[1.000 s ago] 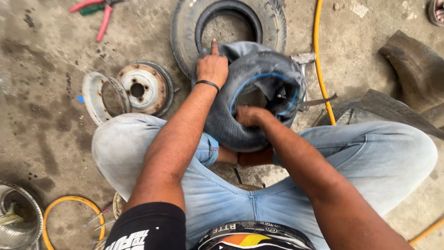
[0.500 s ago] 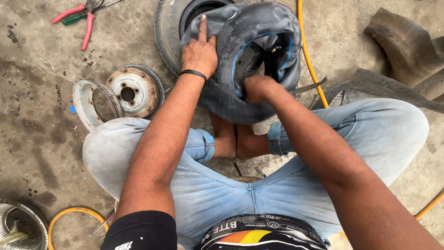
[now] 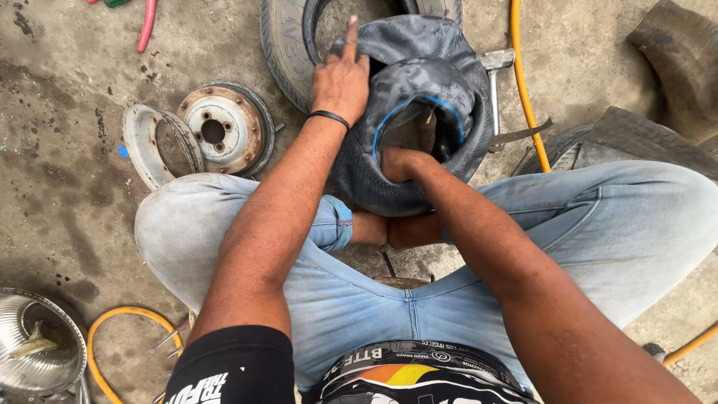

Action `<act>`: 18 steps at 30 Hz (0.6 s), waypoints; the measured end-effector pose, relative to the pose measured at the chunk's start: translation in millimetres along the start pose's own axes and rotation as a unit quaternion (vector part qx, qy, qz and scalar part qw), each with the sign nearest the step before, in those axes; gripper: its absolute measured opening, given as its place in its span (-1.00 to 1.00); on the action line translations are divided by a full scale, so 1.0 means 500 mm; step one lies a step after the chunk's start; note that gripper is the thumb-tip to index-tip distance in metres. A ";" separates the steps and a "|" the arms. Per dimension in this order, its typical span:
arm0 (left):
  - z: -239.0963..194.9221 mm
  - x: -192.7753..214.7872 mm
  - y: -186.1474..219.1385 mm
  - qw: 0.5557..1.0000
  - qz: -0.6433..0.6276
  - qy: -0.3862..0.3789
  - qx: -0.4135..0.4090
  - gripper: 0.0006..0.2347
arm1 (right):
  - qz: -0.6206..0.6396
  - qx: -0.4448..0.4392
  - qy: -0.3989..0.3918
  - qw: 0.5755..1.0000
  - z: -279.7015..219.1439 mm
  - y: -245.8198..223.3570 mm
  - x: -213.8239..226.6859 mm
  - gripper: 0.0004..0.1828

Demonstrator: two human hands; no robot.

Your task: The person inserts a new inner tube into a motorcycle tire, then places a metal rim over the tire. They use a hammer to tap the rim into place and secure it with bolts, tightening them by hand.

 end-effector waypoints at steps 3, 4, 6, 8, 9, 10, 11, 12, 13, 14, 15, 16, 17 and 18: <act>-0.010 -0.029 0.018 0.998 0.045 0.030 -0.037 -0.78 | -0.027 -0.022 -0.034 0.999 -0.017 0.001 -0.027 -0.55; -0.002 -0.025 0.018 0.998 0.013 0.042 -0.051 -0.75 | -0.027 -0.034 -0.029 0.999 -0.022 -0.004 0.000 -0.55; 0.015 -0.013 0.015 0.993 -0.054 0.068 -0.080 -0.67 | -0.023 0.042 0.026 0.999 -0.050 -0.028 0.069 -0.44; 0.018 -0.015 0.012 0.992 -0.076 0.048 -0.091 -0.66 | 0.264 0.152 0.152 0.940 -0.088 -0.042 0.145 -0.09; 0.009 -0.017 0.013 0.991 -0.089 0.034 -0.095 -0.65 | 0.482 0.099 0.172 0.853 -0.099 -0.044 0.148 -0.13; 0.006 -0.006 0.019 0.990 -0.089 0.044 -0.104 -0.63 | 0.671 0.045 0.188 0.716 -0.105 -0.044 0.153 -0.16; 0.000 0.010 0.029 0.988 -0.088 0.053 -0.114 -0.62 | 0.677 0.017 0.247 0.693 -0.105 -0.042 0.152 -0.22; -0.005 0.030 0.047 0.986 -0.092 0.064 -0.124 -0.60 | 0.677 -0.013 0.307 0.669 -0.100 -0.031 0.146 -0.27; -0.009 0.053 0.062 0.986 -0.079 0.064 -0.134 -0.54 | 0.675 -0.042 0.365 0.640 -0.086 -0.015 0.129 -0.31; -0.020 0.074 0.067 0.986 -0.065 0.060 -0.143 -0.49 | 0.645 -0.037 0.348 0.680 -0.057 -0.002 0.101 -0.31; -0.033 0.097 0.075 0.986 -0.050 0.056 -0.152 -0.43 | 0.616 -0.032 0.328 0.716 -0.029 0.021 0.067 -0.33; -0.055 0.118 0.076 0.985 -0.060 0.041 -0.157 -0.40 | 0.583 0.004 0.314 0.749 0.011 0.032 0.028 -0.36; -0.079 0.138 0.081 0.984 -0.070 0.026 -0.161 -0.37 | 0.545 0.066 0.307 0.777 0.042 0.044 -0.005 -0.38; -0.097 0.163 0.090 0.983 -0.079 0.016 -0.165 -0.34 | 0.502 0.126 0.301 0.801 0.070 0.057 -0.020 -0.40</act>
Point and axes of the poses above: each hand's wrist, its own z-axis towards the middle knuckle, its own x-axis out of the back of the hand, y = z × x, the point moved 3 cm from there along z, towards the middle knuckle, and after that the axes turned 11 degrees about x, right-handed, at the moved point
